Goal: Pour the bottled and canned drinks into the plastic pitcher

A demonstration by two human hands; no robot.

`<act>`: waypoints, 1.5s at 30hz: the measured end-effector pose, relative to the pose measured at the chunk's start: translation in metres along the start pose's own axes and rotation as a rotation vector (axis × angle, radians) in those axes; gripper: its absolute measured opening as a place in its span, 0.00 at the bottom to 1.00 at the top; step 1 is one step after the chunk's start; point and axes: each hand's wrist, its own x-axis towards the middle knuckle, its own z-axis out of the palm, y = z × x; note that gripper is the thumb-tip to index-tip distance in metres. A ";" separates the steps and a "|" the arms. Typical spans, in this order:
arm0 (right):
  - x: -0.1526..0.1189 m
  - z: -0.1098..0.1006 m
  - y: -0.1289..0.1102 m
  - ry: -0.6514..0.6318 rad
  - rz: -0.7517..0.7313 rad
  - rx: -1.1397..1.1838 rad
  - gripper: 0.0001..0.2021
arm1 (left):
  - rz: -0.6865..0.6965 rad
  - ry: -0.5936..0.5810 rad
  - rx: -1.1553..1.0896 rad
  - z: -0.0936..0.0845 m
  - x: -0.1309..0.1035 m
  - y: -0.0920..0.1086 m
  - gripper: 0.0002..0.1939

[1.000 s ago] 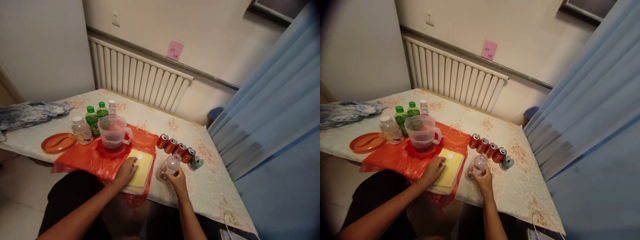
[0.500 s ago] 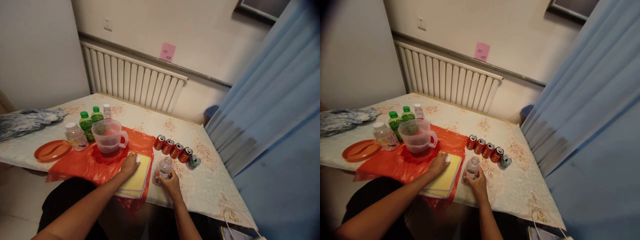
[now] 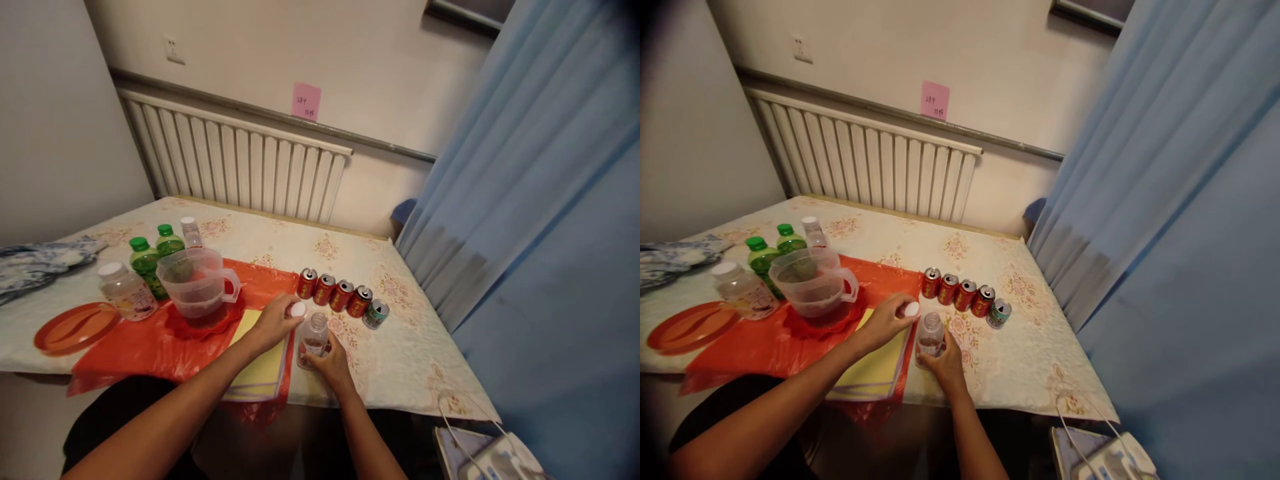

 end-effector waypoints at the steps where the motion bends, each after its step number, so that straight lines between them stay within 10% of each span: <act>1: 0.000 0.000 0.001 -0.001 -0.007 -0.001 0.27 | 0.058 -0.018 -0.032 0.000 0.000 0.009 0.12; 14: 0.004 0.002 0.010 0.007 -0.076 -0.012 0.31 | 0.262 -0.188 0.081 0.006 0.007 0.032 0.17; 37: 0.003 0.000 0.008 0.006 -0.090 0.008 0.28 | 0.233 -0.264 0.028 0.006 0.013 0.035 0.27; 45: 0.010 -0.004 -0.003 0.007 -0.042 0.010 0.26 | -0.029 -0.059 0.258 0.021 -0.026 -0.037 0.13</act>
